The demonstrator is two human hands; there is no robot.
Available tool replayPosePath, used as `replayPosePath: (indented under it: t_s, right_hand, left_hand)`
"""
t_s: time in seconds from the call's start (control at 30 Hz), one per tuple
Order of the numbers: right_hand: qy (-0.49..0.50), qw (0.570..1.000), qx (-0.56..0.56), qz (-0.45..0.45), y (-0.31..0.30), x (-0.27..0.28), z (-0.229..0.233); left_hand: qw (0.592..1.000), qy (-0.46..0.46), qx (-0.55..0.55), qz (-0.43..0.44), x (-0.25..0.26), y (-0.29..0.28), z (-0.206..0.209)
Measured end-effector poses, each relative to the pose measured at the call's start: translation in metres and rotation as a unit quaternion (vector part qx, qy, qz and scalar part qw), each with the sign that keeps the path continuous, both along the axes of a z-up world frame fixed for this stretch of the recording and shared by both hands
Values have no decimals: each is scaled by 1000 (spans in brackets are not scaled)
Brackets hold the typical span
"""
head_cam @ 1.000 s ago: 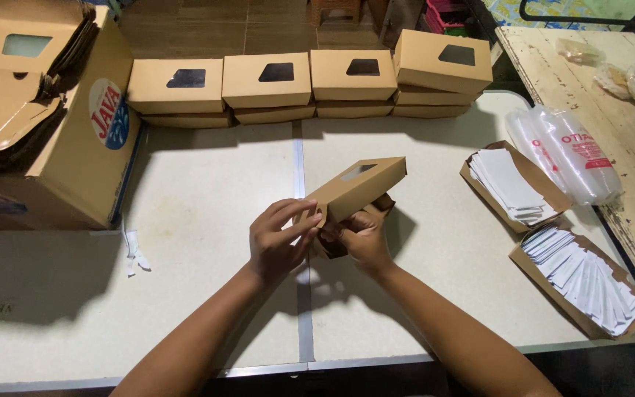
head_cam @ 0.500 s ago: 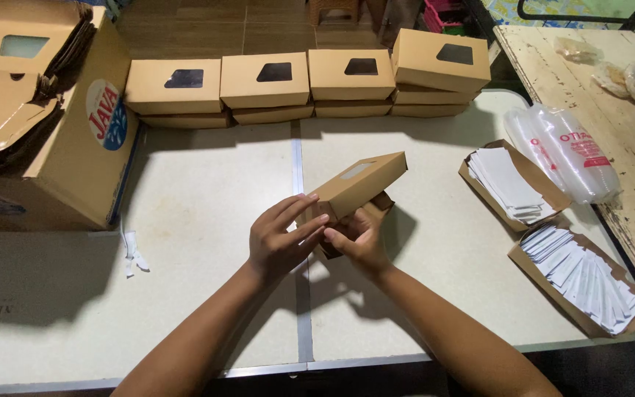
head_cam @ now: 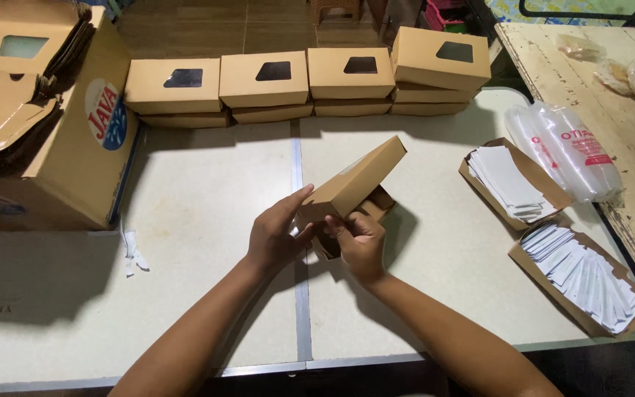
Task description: Assemble a cardboard food box by folding and tucking tabs, then insert a paper liner.
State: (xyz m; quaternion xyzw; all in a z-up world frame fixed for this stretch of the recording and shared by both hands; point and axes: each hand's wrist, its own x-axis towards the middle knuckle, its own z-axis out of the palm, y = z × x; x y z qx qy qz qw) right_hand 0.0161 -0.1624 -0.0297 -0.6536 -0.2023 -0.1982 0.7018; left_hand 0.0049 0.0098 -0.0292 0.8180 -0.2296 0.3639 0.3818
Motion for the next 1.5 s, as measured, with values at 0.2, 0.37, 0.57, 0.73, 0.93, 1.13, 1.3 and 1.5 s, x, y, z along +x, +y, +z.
replayPosePath:
  t_s: [0.2, 0.37, 0.57, 0.73, 0.93, 1.13, 1.3, 1.5]
  right_hand:
    - [-52, 993, -108, 1, -10, 10, 1]
    - [-75, 935, -347, 5, -11, 5, 23]
    - [-55, 877, -476, 28, -5, -1, 13]
    - [-89, 866, -488, 60, -4, -5, 10]
    - [-178, 841, -503, 94, 0, -5, -1]
    - [-189, 868, -445, 116, -10, 5, 3]
    - [-200, 940, -274, 29, -50, 39, 47]
    - [-93, 915, -316, -235, -158, 116, 84]
  left_hand:
    - [998, 44, -52, 13, 0, 1, -12]
    - [985, 74, -154, -6, 5, 7, -13]
    - [960, 218, -171, 31, -2, 10, 5]
    - [954, 257, -146, 56, 5, 16, -6]
    - [922, 293, -231, 106, 40, 33, -58]
    - [940, 236, -227, 96, 40, 34, -68]
    - [950, 206, -213, 95, 38, 34, -64]
    - [946, 224, -208, 106, 27, 25, -38]
